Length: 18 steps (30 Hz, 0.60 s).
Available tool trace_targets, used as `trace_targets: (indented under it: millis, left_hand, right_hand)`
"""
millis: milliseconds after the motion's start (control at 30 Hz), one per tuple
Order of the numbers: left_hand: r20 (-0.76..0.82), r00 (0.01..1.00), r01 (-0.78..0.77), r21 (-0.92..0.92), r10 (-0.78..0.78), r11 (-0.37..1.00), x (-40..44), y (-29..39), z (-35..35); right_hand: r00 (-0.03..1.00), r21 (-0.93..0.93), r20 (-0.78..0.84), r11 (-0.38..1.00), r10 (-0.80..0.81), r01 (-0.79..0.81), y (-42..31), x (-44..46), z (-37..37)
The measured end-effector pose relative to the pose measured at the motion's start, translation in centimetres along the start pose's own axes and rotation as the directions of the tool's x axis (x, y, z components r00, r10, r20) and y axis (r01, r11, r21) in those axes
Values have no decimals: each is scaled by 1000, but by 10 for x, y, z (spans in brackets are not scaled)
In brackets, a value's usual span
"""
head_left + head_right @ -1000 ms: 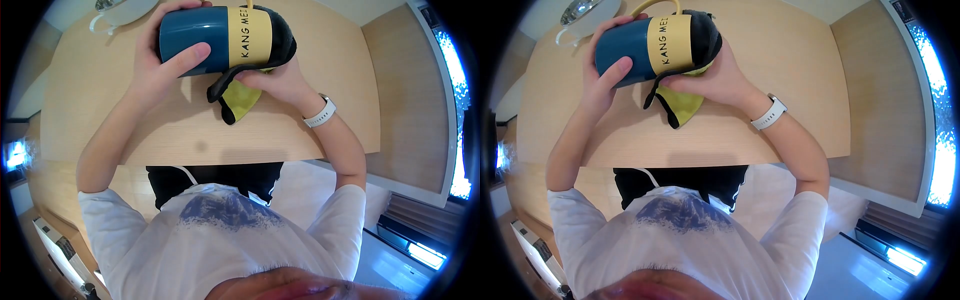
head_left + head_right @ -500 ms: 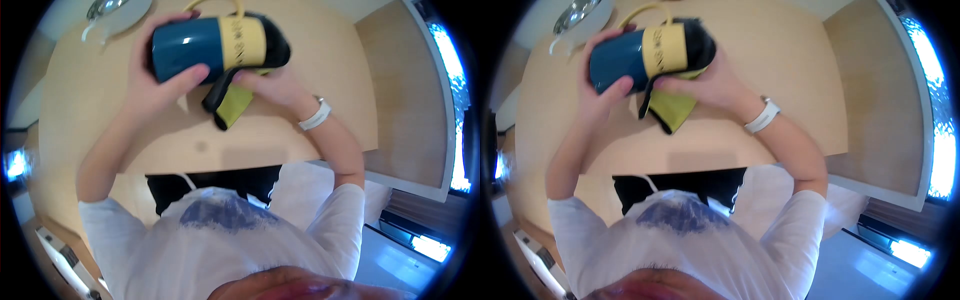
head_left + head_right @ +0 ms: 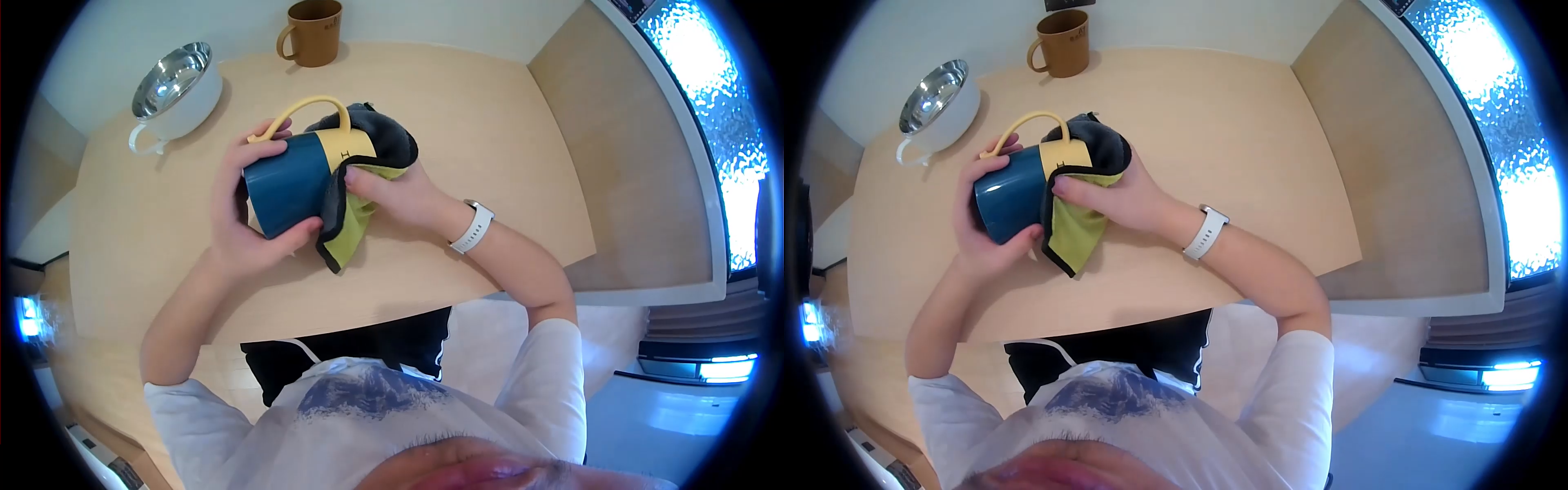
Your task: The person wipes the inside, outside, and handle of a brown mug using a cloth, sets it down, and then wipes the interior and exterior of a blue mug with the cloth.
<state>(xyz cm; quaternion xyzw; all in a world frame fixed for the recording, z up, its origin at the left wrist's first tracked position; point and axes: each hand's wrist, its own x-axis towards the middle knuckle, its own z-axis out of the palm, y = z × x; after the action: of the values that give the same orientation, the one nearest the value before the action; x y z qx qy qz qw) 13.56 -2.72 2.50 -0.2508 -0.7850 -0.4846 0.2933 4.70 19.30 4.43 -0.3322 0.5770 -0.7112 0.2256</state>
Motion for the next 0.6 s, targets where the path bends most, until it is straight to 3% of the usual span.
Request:
trace_targets:
  millis: [133,200,267,333,467,600]
  left_hand:
    - [-83,986,134,-136,-147,981,0,-2,4]
    - [-96,976,175,-185,-195,967,0,0,3]
    - [-103,942,270,-327,-318,905,5,7,2]
    - [-87,957,243,-288,-278,926,6,4,0]
    - [-71,983,158,-155,-171,975,5,-1,-2]
    - [-94,987,112,-157,-127,981,4,-2,0]
  right_hand:
    - [997,16,39,998,66,-67,2,4,-3]
    - [995,-90,95,995,-33,42,4,5,-4]
    - [997,-96,81,995,7,1,4,6,-4]
    - [993,-187,85,977,-87,101,3,6,-3]
    - [996,-204,41,975,-81,88,2,5,1]
    - [996,-182,43,979,-81,87,2,5,1]
